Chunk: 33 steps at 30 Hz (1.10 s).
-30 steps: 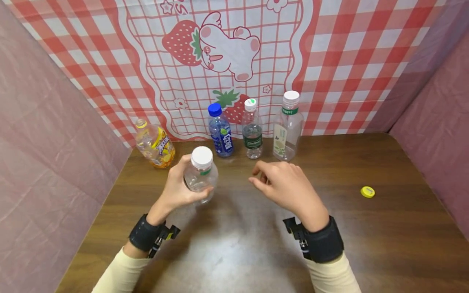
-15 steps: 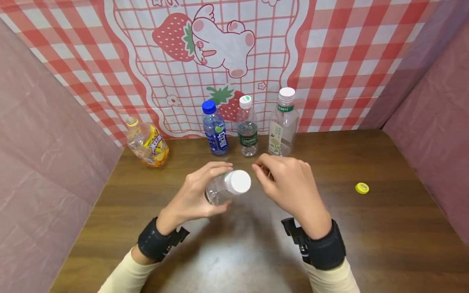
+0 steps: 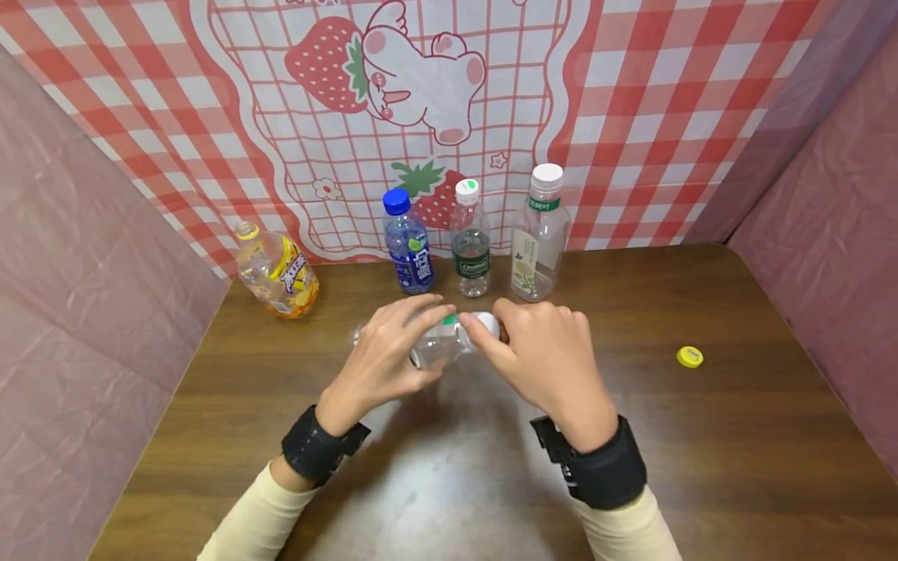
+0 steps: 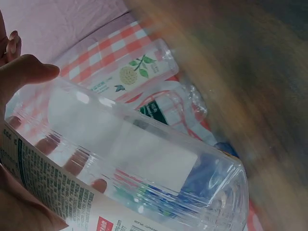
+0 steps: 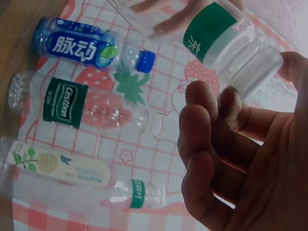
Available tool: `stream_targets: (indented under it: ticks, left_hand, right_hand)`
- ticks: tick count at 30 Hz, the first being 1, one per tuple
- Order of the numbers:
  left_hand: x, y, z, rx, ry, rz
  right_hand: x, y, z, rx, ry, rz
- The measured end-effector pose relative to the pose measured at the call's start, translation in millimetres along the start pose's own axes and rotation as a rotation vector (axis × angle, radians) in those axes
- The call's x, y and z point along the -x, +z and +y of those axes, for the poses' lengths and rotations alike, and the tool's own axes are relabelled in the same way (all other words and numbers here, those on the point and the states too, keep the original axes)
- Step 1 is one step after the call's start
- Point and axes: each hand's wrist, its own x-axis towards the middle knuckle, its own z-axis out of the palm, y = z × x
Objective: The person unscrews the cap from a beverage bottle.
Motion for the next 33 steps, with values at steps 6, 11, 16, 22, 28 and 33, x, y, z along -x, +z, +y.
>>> stream_targets:
  ticks: [6,11,16,22,28,33]
  left_hand:
    - [3.3,2.7,-0.1,-0.021,-0.032,0.008]
    - [2.3,0.6,6.3,0.051,-0.056,-0.007]
    - [1.5,-3.8,12.6,0.121,-0.064,-0.021]
    - [2.0,-10.3,17.5,0.213,-0.062,-0.026]
    - [3.9,-15.0,19.8,0.362,-0.049,-0.053]
    - [3.1,-18.0,21.0,0.357,-0.056,-0.037]
  right_hand:
    - [-2.0,11,-1,0.045,0.021,0.037]
    - [-2.8,12,-1,-0.017,-0.021,0.095]
    - [-2.8,8,-1,-0.094,-0.082,0.149]
    - [-2.6,-1,-5,-0.154,-0.161,0.165]
    - [-5.2,-15,-13,-0.2,-0.246,0.155]
    - [-5.2,-18,-16,-0.221,-0.24,0.161]
